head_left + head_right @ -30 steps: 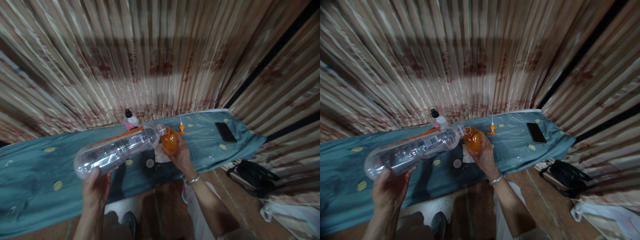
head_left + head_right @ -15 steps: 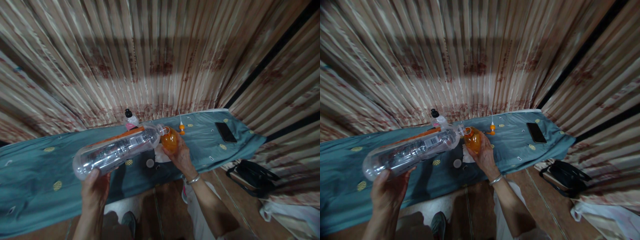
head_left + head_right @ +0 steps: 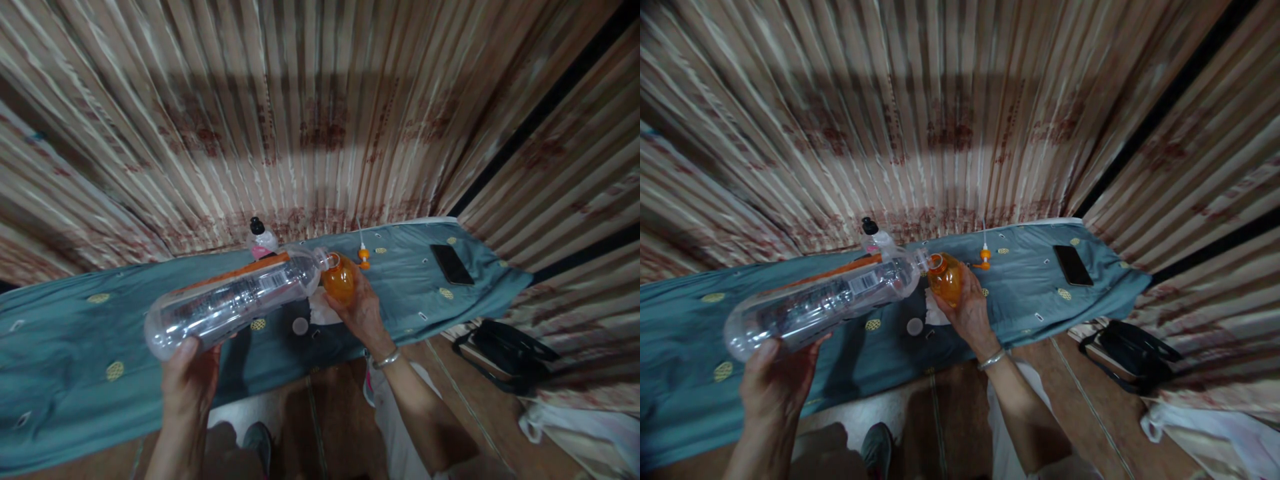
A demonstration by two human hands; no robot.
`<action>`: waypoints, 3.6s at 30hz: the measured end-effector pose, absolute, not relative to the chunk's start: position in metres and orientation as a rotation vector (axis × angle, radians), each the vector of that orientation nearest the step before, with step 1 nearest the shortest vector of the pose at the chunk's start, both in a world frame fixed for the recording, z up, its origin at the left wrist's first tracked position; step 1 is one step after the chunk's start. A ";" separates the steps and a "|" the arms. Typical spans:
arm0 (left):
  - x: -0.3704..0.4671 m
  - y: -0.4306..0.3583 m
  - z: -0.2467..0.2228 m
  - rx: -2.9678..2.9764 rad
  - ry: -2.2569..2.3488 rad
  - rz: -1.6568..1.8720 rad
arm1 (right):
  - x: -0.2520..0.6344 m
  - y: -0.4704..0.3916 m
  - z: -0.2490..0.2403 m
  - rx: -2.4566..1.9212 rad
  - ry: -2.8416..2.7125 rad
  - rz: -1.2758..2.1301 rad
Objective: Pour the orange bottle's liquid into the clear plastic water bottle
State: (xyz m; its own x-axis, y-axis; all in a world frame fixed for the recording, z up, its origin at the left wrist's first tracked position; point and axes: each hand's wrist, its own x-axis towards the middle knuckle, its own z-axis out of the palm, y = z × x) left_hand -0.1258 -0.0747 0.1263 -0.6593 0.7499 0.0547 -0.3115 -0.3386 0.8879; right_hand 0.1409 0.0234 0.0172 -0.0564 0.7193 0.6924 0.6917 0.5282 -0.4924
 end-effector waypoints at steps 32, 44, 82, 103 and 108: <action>-0.129 -0.074 0.123 0.615 1.210 2.023 | 0.141 0.023 0.017 -1.195 -1.772 0.026; -0.126 -0.074 0.128 0.510 1.229 2.021 | 0.143 0.023 0.015 -1.181 -1.780 0.024; -0.126 -0.075 0.130 0.662 1.153 2.037 | 0.140 0.024 0.014 -1.177 -1.752 -0.042; -0.127 -0.077 0.127 0.622 1.201 2.021 | 0.140 0.023 0.017 -1.227 -1.773 0.019; -0.127 -0.076 0.129 0.606 1.234 2.011 | 0.140 0.023 0.016 -1.206 -1.767 -0.012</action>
